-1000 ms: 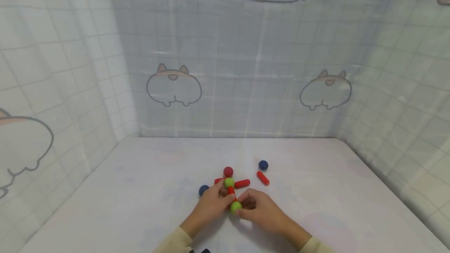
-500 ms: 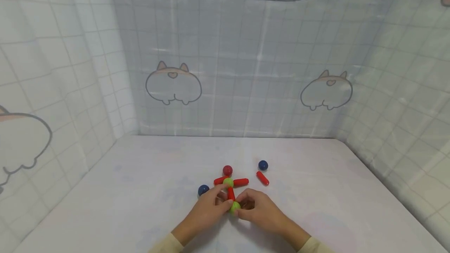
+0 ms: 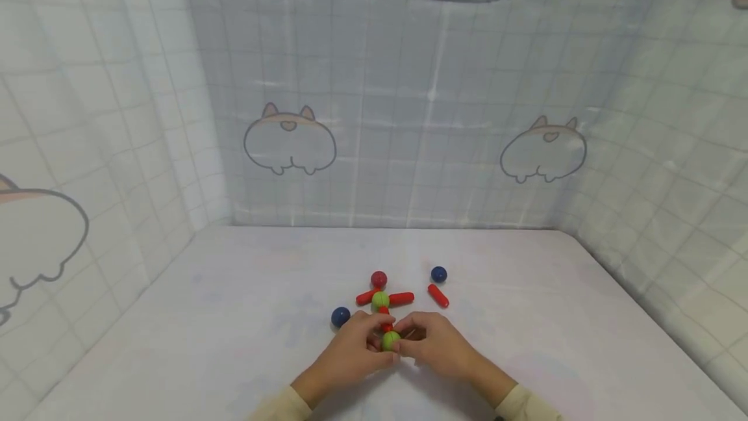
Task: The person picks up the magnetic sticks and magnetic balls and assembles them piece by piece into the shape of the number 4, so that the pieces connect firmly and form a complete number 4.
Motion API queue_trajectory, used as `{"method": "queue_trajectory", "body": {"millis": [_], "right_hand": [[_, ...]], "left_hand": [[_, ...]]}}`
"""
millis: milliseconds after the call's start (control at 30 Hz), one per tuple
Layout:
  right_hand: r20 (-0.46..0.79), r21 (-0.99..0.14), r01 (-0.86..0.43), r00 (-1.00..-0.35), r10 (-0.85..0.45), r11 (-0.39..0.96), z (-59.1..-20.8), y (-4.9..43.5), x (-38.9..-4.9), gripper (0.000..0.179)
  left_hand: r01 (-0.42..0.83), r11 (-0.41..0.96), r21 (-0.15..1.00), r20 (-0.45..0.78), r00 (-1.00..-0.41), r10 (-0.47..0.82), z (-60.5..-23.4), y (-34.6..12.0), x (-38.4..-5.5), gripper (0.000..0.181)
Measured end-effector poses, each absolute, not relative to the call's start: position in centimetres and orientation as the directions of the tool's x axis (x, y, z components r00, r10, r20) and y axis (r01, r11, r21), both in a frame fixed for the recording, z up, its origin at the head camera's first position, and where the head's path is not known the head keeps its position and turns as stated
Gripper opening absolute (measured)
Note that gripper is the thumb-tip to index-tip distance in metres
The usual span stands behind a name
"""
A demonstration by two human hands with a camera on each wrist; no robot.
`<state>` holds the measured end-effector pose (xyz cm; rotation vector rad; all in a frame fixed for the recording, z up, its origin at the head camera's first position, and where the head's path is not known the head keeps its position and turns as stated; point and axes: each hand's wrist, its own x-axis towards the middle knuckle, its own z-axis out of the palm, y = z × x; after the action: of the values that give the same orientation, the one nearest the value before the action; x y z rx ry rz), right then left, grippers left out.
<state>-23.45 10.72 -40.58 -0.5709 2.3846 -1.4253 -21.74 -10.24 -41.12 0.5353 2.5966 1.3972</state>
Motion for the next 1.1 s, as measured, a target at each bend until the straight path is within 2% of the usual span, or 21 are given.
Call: {"method": "queue_trajectory", "body": {"millis": [267,533,833,1100], "right_hand": [[-0.031,-0.868,-0.196,-0.896,-0.444,0.457,-40.4,11.7,-24.3,0.021],[0.064,-0.867,-0.239,-0.924,-0.377,0.438,-40.3,12.3,-26.1,0.025],[0.125,-0.853,-0.238,-0.957,-0.261,0.465,-39.9,12.4,-27.9,0.018],[0.151,-0.847,-0.232,-0.968,-0.202,0.478,-39.4,11.4,-29.2,0.017]], "left_hand": [[0.216,0.548,0.808,0.033,-0.945,0.324,-41.4,-10.0,-21.9,0.050],[0.192,0.588,0.786,0.004,-0.952,0.306,-41.3,-10.0,-22.2,0.053],[0.187,0.581,0.792,-0.005,-0.950,0.312,-41.4,-9.8,-22.7,0.054],[0.209,0.573,0.792,0.027,-0.951,0.309,-41.2,-10.1,-22.3,0.048]]}}
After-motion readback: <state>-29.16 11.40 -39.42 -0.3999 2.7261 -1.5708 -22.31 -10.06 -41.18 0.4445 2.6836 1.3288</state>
